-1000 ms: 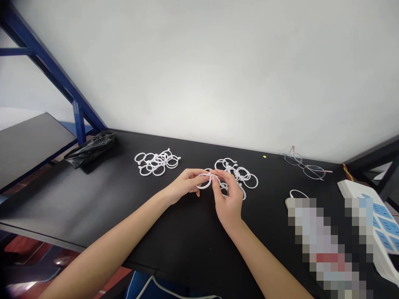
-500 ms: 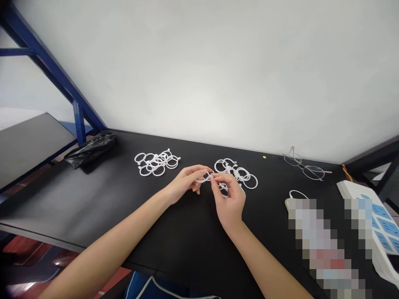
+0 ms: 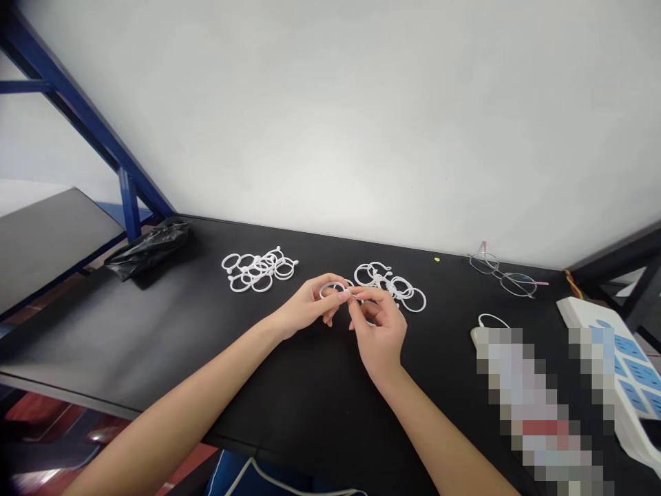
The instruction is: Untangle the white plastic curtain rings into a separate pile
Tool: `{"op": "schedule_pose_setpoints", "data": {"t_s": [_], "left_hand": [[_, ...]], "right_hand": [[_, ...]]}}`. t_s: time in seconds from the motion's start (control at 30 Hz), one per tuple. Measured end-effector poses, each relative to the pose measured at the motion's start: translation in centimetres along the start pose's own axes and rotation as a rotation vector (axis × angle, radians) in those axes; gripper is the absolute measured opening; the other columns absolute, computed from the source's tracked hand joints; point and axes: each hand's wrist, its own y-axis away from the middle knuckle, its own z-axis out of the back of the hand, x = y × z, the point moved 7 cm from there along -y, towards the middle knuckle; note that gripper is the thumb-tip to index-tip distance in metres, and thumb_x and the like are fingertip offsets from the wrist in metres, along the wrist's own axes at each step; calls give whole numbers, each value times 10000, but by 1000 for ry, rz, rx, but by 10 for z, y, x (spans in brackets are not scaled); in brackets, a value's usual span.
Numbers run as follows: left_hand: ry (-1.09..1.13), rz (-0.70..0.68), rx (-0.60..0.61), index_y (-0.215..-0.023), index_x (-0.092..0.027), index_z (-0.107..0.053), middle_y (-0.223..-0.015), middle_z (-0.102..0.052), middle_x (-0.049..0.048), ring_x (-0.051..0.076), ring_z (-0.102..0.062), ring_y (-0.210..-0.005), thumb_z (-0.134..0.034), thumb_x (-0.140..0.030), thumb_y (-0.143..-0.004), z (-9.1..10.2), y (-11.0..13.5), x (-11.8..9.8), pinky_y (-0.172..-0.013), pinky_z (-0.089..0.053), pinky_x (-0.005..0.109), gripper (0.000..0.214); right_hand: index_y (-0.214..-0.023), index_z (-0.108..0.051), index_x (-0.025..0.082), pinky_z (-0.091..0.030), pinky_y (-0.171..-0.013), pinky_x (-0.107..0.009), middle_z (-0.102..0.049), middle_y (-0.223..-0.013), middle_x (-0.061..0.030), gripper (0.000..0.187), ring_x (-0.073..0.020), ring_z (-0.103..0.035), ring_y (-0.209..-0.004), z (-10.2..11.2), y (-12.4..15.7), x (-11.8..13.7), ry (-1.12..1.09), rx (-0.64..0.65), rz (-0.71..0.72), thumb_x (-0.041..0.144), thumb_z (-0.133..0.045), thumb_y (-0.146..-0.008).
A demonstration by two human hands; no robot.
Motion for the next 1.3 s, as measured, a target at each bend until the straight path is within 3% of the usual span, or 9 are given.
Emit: {"op": "schedule_pose_setpoints", "data": {"t_s": [0.27,0.53,0.8,0.97,1.3], "left_hand": [[99,-33,40,-834,-160,-552,-422,-449,-84,61,-397,-372,-537,-599,-863,-5,0,-6,-485,-507,224,440],[88,26,47,-775,-153,-561,-358,-427,-73,72,-374,-310,-398,-675,-887,-5,-1,-2,-484,-515,254,558],[-211,-219,-165,-770,-144,-586,-419,-450,-52,77,-413,-377,-385,-660,-906,9,8,-10,-452,-366,204,571],[-259,-185,-286,-694,-145,-591,-404,-436,-36,96,-432,-397,-301,-687,-914,17,10,-10,-477,-373,226,653],[-159,-97,-294,-575,-153,-577,-406,-395,-24,106,-427,-418,-309,-767,-844,19,6,-6,-466,-410,231,722]], "right_hand": [[-899,-621,205,-440,-477,-244,-599,-712,17,43,-88,-543,-474,-8,2,1,208,159,129,248,-620,-908],[-754,-502,209,-357,-460,-236,-443,-548,59,287,-87,-420,-433,-22,12,0,258,412,188,255,-396,-1016],[-762,-433,218,-355,-487,-255,-426,-572,50,297,-109,-427,-467,-25,13,-7,329,498,156,293,-335,-1033],[-800,-451,219,-370,-499,-257,-448,-595,39,287,-117,-444,-490,-29,15,-6,341,553,145,304,-314,-1037],[-774,-388,228,-326,-485,-257,-411,-597,49,279,-109,-387,-477,-36,21,-11,318,649,117,292,-320,-1037]]}}
